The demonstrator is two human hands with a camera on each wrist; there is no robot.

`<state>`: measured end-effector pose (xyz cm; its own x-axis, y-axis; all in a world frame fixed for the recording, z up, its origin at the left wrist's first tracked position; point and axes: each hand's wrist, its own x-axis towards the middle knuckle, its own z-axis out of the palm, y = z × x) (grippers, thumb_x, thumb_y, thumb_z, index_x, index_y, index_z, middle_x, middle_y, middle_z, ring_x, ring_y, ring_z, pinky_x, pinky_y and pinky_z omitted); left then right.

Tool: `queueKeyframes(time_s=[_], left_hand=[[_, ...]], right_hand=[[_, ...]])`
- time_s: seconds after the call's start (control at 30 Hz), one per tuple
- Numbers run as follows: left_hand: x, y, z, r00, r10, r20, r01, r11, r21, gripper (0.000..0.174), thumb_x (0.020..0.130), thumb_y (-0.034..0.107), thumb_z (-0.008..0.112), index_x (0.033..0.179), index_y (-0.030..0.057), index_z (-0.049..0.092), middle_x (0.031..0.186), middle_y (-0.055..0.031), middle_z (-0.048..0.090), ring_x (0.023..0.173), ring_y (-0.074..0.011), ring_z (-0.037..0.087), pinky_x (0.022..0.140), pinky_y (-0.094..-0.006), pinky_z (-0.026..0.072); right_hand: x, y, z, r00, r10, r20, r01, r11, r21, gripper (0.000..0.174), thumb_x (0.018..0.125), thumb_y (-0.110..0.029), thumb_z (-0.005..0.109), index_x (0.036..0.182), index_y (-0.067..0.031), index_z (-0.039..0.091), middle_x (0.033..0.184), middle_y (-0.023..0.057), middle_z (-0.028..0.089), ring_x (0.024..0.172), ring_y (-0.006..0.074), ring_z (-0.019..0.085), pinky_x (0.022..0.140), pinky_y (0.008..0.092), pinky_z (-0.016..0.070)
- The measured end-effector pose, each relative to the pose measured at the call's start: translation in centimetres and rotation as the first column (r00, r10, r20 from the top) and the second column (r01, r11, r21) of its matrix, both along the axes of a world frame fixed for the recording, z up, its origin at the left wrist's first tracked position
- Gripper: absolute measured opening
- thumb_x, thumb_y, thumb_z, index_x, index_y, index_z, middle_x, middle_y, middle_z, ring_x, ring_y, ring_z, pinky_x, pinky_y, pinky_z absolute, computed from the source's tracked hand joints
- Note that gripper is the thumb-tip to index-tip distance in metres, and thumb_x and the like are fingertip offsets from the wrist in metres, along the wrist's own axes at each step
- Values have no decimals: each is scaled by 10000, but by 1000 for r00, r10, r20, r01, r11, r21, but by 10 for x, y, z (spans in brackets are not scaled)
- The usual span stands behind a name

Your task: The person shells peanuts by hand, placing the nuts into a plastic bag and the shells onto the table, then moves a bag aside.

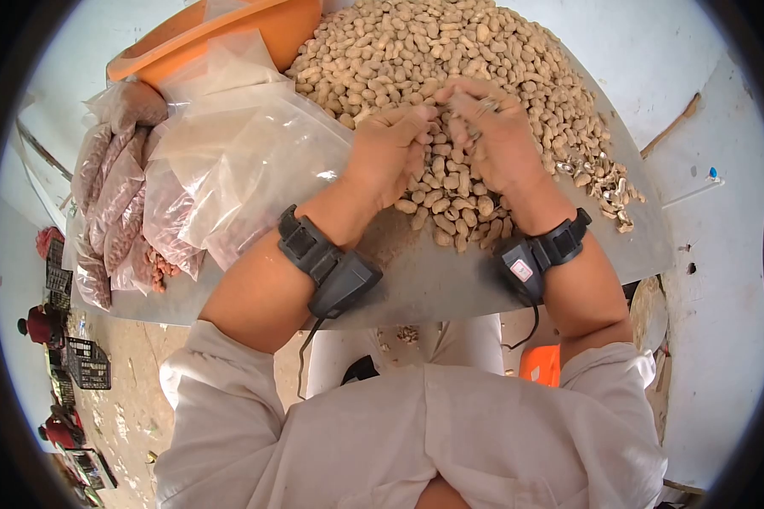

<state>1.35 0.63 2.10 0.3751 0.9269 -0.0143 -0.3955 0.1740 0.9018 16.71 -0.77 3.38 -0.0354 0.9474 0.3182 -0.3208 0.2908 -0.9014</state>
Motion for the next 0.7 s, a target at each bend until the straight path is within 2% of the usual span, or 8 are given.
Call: queueKeyframes(time_s=[0.1,0.2,0.23,0.3,0.4,0.5,0.6,0.7], left_hand=[[-3,7,0,989,13,146,-1,997,-81,233,946,239,474,915,20,550,660,9,464,475,-50,298,401,-181,231],[-8,13,0,956,3,295,51,983,-176,245,948,250,469,958,14,535,655,11,452,473,-52,281,402,-183,237],[-10,16,-2,946,-7,324,70,980,-184,239,947,242,472,961,14,542,652,13,454,474,-57,290,407,-187,242],[-13,20,-5,924,-25,381,108,974,-198,227,943,226,479,967,14,556,647,19,458,477,-67,307,417,-197,251],[-13,20,-5,929,-15,370,91,978,-188,238,946,232,472,975,11,555,647,17,459,477,-67,306,418,-200,253],[-11,16,-2,946,13,323,52,980,-191,228,945,226,473,963,14,555,646,17,459,476,-66,305,418,-201,253],[-11,17,-4,949,1,316,50,987,-152,223,945,221,474,969,15,556,648,15,460,475,-67,307,417,-200,252],[-9,11,0,963,8,268,34,988,-152,223,947,220,471,983,15,552,660,18,467,488,-54,308,416,-180,253]], right_hand=[[15,3,4,990,39,-139,-41,999,-16,235,849,-86,593,1074,-19,589,834,64,609,542,78,484,453,171,379],[27,3,12,994,107,35,-103,989,-104,134,810,-57,607,935,-52,653,797,41,602,557,73,520,449,209,404],[28,4,13,975,44,219,-27,997,-76,124,805,-52,604,918,-46,655,799,43,605,580,85,534,476,225,422],[30,6,14,828,-94,553,102,995,17,106,795,-43,598,883,-34,657,805,48,613,626,110,563,531,258,457],[34,9,5,542,-346,766,-24,905,426,91,770,-55,616,849,-36,659,821,80,631,742,199,610,657,321,484],[36,8,6,234,-375,897,-119,904,410,121,747,-84,636,863,-62,663,850,112,637,846,284,604,758,367,472],[28,3,5,90,-244,966,-65,966,250,115,695,-47,661,809,-43,648,854,122,622,812,308,585,750,353,462],[23,2,1,63,-253,965,-55,965,256,119,701,-56,661,819,-45,647,854,135,624,817,303,594,744,362,463]])
